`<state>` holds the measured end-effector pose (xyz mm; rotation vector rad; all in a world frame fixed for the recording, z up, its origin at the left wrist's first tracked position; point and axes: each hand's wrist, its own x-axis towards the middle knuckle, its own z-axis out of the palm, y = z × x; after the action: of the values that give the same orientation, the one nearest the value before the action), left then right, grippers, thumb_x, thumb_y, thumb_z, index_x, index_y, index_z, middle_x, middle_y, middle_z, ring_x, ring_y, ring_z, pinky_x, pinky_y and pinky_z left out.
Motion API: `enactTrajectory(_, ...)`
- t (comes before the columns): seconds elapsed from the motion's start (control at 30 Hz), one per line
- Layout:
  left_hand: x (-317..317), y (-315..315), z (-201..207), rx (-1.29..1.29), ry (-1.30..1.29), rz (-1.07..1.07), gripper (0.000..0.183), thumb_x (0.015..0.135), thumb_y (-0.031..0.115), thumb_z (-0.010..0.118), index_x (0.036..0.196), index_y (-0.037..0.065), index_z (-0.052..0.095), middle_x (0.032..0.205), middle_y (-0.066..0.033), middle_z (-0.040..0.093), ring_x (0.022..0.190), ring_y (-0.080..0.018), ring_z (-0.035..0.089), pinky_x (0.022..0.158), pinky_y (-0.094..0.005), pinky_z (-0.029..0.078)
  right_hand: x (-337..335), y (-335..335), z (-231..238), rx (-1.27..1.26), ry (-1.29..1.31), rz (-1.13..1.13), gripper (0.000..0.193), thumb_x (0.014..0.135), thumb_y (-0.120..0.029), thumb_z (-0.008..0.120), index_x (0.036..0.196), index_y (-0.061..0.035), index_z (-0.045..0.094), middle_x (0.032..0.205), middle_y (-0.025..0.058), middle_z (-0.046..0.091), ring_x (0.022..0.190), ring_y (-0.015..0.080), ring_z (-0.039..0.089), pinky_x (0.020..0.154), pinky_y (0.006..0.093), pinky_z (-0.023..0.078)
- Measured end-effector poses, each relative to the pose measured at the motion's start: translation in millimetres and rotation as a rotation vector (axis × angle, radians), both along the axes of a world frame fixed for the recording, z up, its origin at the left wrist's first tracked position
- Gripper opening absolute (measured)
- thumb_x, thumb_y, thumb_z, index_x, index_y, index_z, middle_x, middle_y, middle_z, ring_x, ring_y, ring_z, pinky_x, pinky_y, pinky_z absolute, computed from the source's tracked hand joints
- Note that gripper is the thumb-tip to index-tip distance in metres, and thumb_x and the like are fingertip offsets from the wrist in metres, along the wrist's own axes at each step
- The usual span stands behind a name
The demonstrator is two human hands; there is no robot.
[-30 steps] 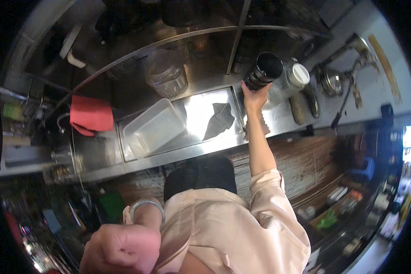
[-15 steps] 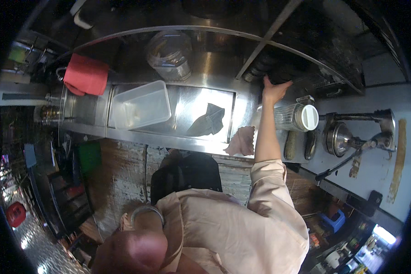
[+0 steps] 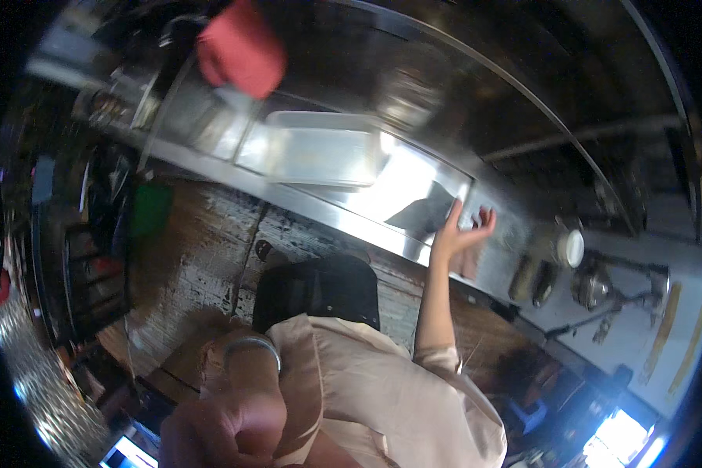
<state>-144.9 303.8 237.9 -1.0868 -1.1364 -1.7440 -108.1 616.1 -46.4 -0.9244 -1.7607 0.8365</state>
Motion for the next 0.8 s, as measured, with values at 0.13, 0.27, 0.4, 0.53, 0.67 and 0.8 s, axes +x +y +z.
enactTrajectory(0.13, -18.5, -120.4, -4.6, 0.027, 0.066, 0.147, 0.024, 0.089, 0.018, 0.06, 0.067, 0.012, 0.053, 0.062, -0.0001, 0.053, 0.051, -0.0139, 0.046, 0.045, -0.0296, 0.035, -2.5, -185.2, -5.0, 0.048, 0.037, 0.503, 0.06, 0.086, -0.007, 0.076, 0.136, 0.0008, 0.044, 0.128, 0.016, 0.051, 0.118, 0.0262, 0.049, 0.106, 0.0423, 0.038)
enactTrajectory(0.27, -26.5, -236.9, 0.9, 0.083, 0.11, 0.346, 0.024, 0.089, 0.018, 0.06, 0.066, 0.011, 0.053, 0.062, -0.0002, 0.052, 0.051, -0.0142, 0.046, 0.044, -0.0297, 0.034, -28.4, -353.3, 18.9, -0.278, -0.279, 1.195, 0.06, 0.08, -0.006, 0.084, 0.132, -0.0042, 0.055, 0.089, 0.0069, 0.069, 0.09, 0.0208, 0.067, 0.089, 0.0377, 0.052)
enactTrajectory(0.4, -51.3, -327.9, 2.8, 0.024, 0.106, 0.471, 0.025, 0.088, 0.018, 0.061, 0.066, 0.011, 0.053, 0.061, -0.0002, 0.051, 0.05, -0.0145, 0.045, 0.044, -0.0298, 0.034, -106.2, -451.6, 52.3, -0.187, -0.47, 1.677, 0.059, 0.085, -0.008, 0.083, 0.136, -0.0013, 0.054, 0.09, 0.0069, 0.069, 0.088, 0.015, 0.067, 0.089, 0.0313, 0.051)
enactTrajectory(0.53, -96.8, -404.0, -4.3, -0.024, 0.116, 0.54, 0.025, 0.088, 0.018, 0.061, 0.065, 0.011, 0.053, 0.06, -0.0002, 0.051, 0.049, -0.0148, 0.045, 0.043, -0.0299, 0.034, -172.9, -526.8, 51.3, -0.339, -0.374, 1.64, 0.057, 0.089, -0.011, 0.08, 0.138, -0.001, 0.053, 0.089, 0.0056, 0.067, 0.086, 0.0142, 0.065, 0.086, 0.031, 0.051)
enactTrajectory(0.67, -180.9, -463.0, -9.8, -0.107, 0.15, 0.538, 0.025, 0.087, 0.018, 0.061, 0.064, 0.011, 0.054, 0.059, -0.0003, 0.05, 0.049, -0.0151, 0.044, 0.043, -0.0301, 0.034, -235.7, -568.8, 32.4, -0.34, -0.28, 1.455, 0.051, 0.089, -0.005, 0.08, 0.133, 0.0008, 0.055, 0.087, 0.0045, 0.067, 0.082, 0.0119, 0.064, 0.081, 0.0276, 0.052)
enactTrajectory(0.8, -291.6, -505.3, -5.6, -0.207, 0.242, 0.509, 0.026, 0.087, 0.018, 0.061, 0.063, 0.011, 0.054, 0.058, -0.0003, 0.05, 0.048, -0.0154, 0.044, 0.042, -0.0302, 0.033, -316.2, -608.7, 8.8, -0.343, -0.09, 1.187, 0.043, 0.091, -0.009, 0.076, 0.129, -0.0007, 0.058, 0.082, 0.0033, 0.065, 0.077, 0.0119, 0.061, 0.077, 0.0282, 0.05)
